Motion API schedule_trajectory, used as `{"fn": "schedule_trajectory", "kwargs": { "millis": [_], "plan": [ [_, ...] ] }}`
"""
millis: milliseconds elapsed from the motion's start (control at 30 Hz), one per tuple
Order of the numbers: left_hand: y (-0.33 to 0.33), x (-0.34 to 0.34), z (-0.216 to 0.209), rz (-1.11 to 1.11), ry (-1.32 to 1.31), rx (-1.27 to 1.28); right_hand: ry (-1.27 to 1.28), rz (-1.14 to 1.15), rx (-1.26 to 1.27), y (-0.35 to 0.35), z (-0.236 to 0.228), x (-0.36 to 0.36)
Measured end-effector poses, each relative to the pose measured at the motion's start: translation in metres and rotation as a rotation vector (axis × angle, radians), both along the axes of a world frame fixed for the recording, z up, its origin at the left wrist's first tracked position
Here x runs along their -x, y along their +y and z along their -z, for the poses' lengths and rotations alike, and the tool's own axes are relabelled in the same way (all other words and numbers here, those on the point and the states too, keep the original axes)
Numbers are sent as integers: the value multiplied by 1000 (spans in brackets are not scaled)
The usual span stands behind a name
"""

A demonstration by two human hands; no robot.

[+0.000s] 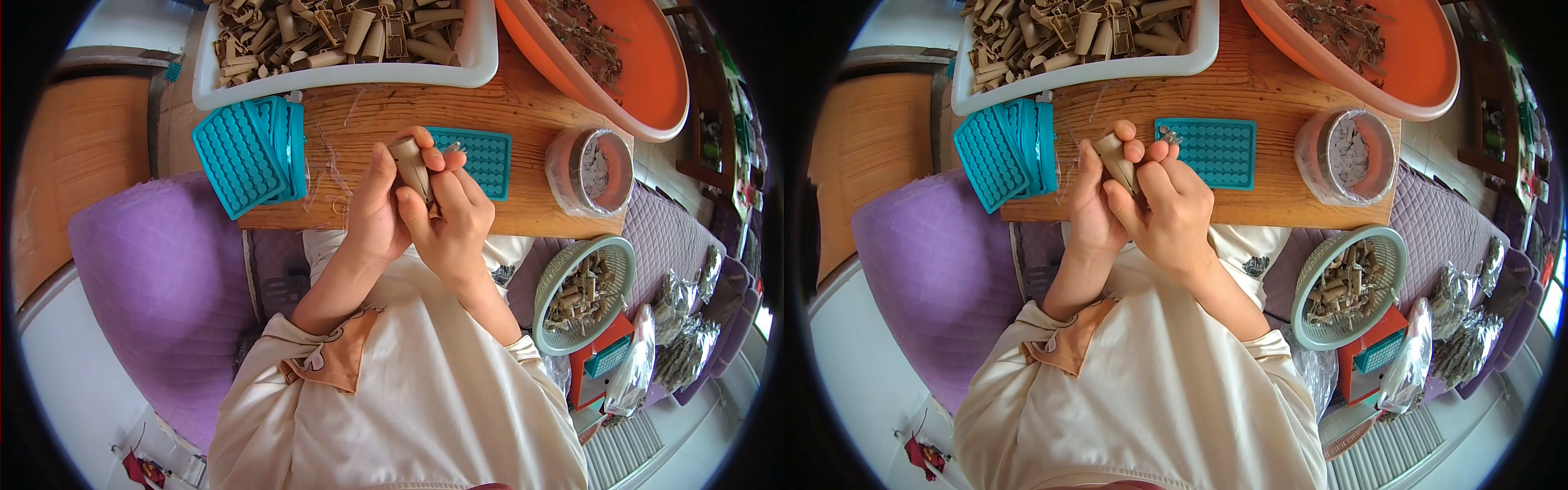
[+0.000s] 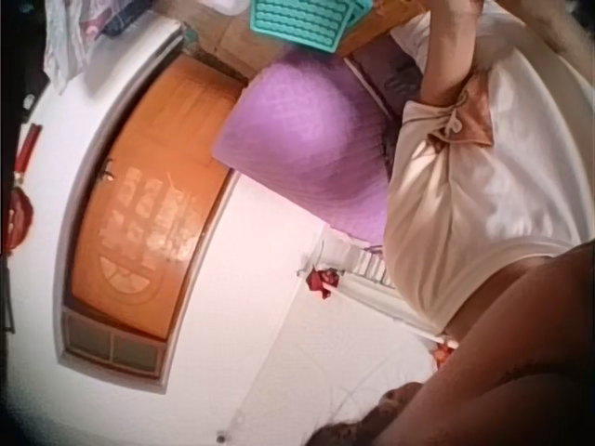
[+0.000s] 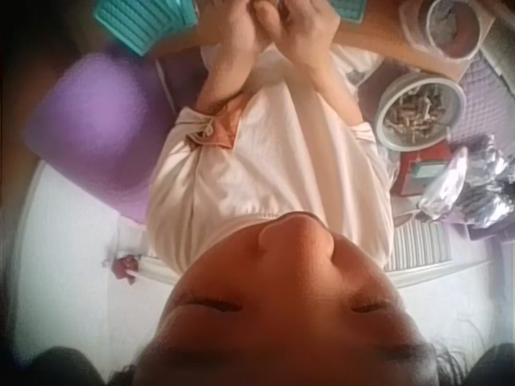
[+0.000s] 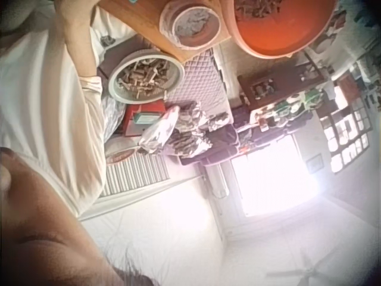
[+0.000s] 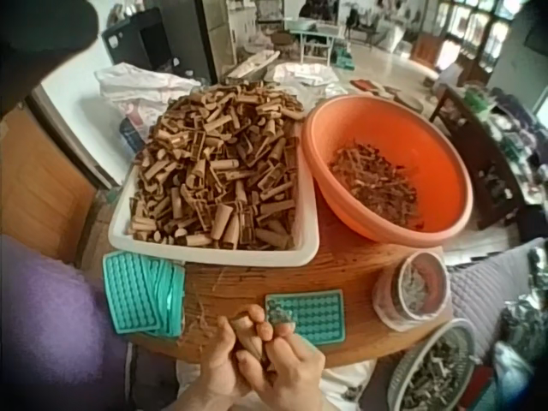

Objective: The person assembles small wooden components by inserting them into a teal plastic mold. They repeatedly pick up wooden pieces from a white bin, place them into the mold, and then remove the assembled units to place them into a green basket. The task involves repetitive hand manipulation of small parts.

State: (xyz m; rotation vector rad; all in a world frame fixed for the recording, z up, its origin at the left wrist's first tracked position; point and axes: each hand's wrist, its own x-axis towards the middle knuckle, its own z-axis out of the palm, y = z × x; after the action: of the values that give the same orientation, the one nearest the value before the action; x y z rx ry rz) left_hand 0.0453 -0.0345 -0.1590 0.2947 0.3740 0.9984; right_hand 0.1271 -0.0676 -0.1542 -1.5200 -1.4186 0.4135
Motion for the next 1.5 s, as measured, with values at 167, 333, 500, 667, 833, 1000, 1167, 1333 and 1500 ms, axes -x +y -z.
{"fn": "schedule_trajectory", "kwargs": {
  "millis": [167, 333, 500, 667, 833, 1000, 1167, 1333, 1500],
  "plan": [
    [-3, -1, 6, 48, 26, -103, -40, 66, -109, 2, 3, 0],
    [-5, -2, 8, 56, 38, -113, 9, 57, -121, 0, 10, -3],
    [-2, -2, 10, 100, -12, -145, 132, 31, -83, -3, 11, -7],
    [-1, 2, 13, 181, 23, -128, 116, -107, 140, -10, 6, -21],
    [-6, -2, 15, 147, -37, -115, 146, -326, 368, -17, -21, -66],
    [-1, 0, 13, 98, -30, 67, -9, 401, 451, -29, -24, -171],
    [-2, -2, 13, 153, -11, 163, -265, 373, 684, -14, -8, -207],
    [-5, -4, 13, 219, -26, 147, -582, 206, 626, 7, 16, -212],
    [-5, -1, 15, 236, 11, 103, -478, 170, 549, 6, 21, -218]
  ]
}}
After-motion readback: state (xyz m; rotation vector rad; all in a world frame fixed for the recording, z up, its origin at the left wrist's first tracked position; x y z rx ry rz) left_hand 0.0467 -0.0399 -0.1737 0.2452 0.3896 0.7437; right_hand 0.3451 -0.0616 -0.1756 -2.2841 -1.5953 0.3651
